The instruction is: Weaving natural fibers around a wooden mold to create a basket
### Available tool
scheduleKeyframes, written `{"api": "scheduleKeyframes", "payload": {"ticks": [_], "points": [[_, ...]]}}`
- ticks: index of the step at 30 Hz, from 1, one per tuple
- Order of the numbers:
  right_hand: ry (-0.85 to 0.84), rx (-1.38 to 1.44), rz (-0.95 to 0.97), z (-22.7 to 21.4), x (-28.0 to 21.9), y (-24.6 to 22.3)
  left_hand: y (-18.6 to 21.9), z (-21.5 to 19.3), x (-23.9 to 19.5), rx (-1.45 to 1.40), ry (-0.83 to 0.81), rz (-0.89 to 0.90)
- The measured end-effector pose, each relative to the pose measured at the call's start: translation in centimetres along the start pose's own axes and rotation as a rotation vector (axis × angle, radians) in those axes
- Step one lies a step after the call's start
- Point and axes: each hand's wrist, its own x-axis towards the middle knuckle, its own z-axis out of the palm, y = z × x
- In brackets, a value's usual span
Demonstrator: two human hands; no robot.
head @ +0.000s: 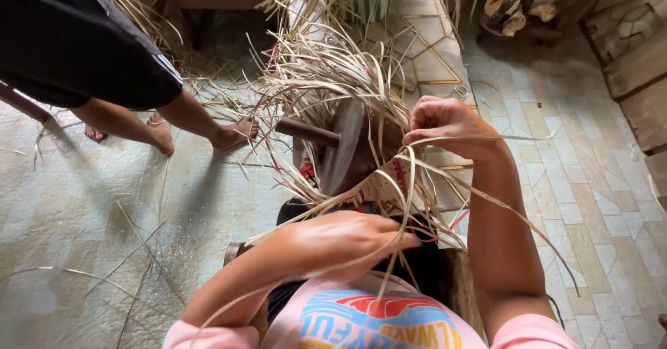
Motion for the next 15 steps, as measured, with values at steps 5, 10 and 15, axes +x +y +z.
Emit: {"api": "scheduleKeyframes", "payload": {"ticks": [5, 10, 15], "points": [[0.104, 0.250, -0.147, 0.7, 0.2, 4.2, -3.5, -1.9, 4.7, -0.029, 0.424, -0.008], [0.247, 0.461, -0.096, 1.3, -0.8, 4.1, -3.5, -4.8, 5.8, -0.282, 0.524, -0.234], [0.333, 0.498, -0.036, 1.5, -0.4, 6.1, -6.2, -1.0, 6.0, 0.449, 0.436, 0.086]]}}
